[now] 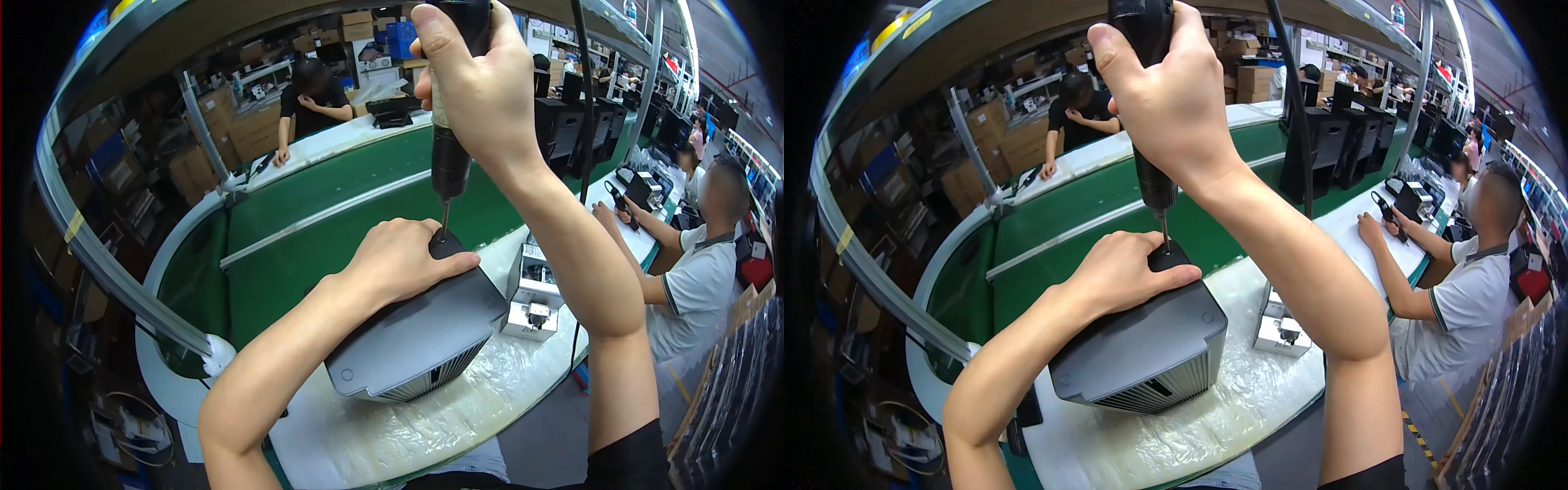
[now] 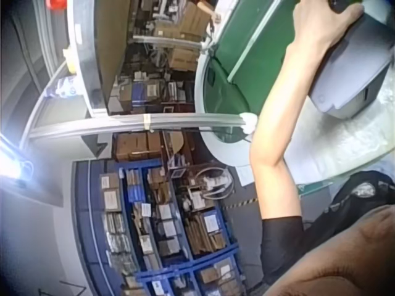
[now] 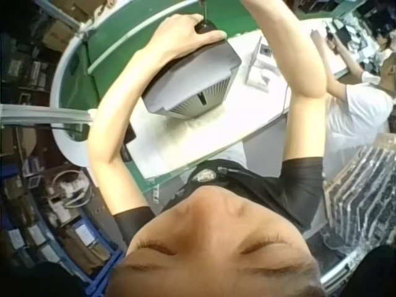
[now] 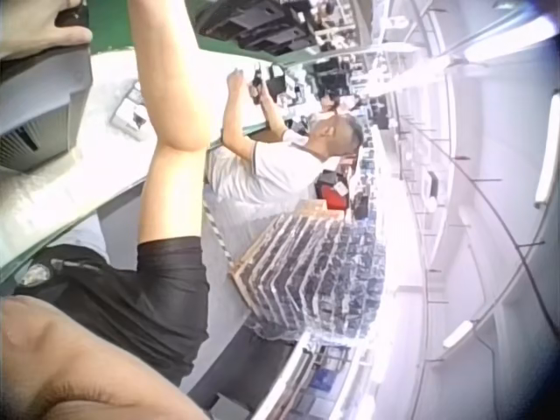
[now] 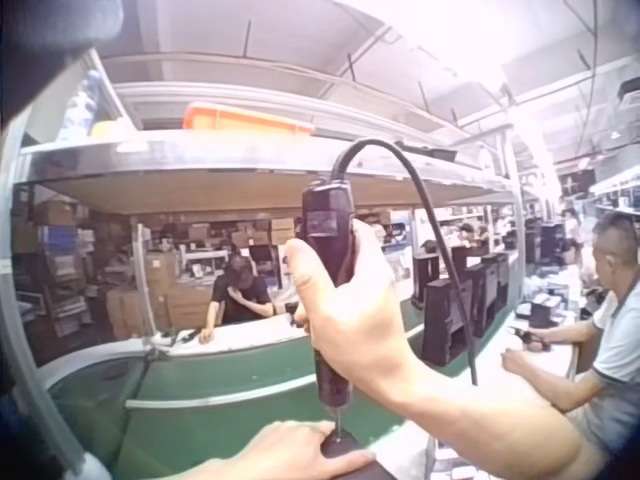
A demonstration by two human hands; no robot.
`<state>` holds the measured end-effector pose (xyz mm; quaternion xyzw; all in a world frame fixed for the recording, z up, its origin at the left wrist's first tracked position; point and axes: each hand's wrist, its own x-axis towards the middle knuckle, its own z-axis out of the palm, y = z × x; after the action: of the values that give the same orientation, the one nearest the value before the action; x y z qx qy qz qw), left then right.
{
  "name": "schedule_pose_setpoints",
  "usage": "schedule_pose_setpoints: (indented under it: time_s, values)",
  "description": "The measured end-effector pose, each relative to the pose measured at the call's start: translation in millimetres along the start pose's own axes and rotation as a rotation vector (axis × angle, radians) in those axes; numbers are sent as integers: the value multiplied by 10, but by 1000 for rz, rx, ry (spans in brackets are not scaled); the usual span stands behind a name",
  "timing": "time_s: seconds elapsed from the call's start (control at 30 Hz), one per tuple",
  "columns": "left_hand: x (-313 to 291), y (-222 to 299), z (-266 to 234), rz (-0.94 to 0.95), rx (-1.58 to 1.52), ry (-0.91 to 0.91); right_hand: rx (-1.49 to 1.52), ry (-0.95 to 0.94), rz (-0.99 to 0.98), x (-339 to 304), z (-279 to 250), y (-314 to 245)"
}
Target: Assembling electronic components using an electric screwdriver on a production line.
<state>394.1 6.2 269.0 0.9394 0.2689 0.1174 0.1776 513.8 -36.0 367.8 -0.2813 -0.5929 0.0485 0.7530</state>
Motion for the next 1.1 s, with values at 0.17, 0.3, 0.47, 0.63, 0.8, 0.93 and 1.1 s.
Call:
schedule_pose_setpoints:
  time_s: [0.17,0.3,0.47,0.63,0.8,0.93,1.1]
  values:
    - [1,5,17,18,56,20,-99,12,-80,20,-15,153]
    - [-27,22,-6,1,53,3,-83,28,-60,53,-25,150]
    - [-157,-29,-71,15,100,-37,-203,280,-169,-8,-505,-295]
    - [-643,-566,-302,-89,-128,-38,-441,397,-50,-916,-1515,-202]
    - [-1215,-1187,336,-328,-1347,269,-531,505,137,-1959,-2068,226]
    - [-1288,-1251,871,-356,-1478,468,-485,560,216,-2260,-2183,503]
    - [-1288,-1471,1320,-330,-1365,675,-754,394,137,-2547,-2291,956]
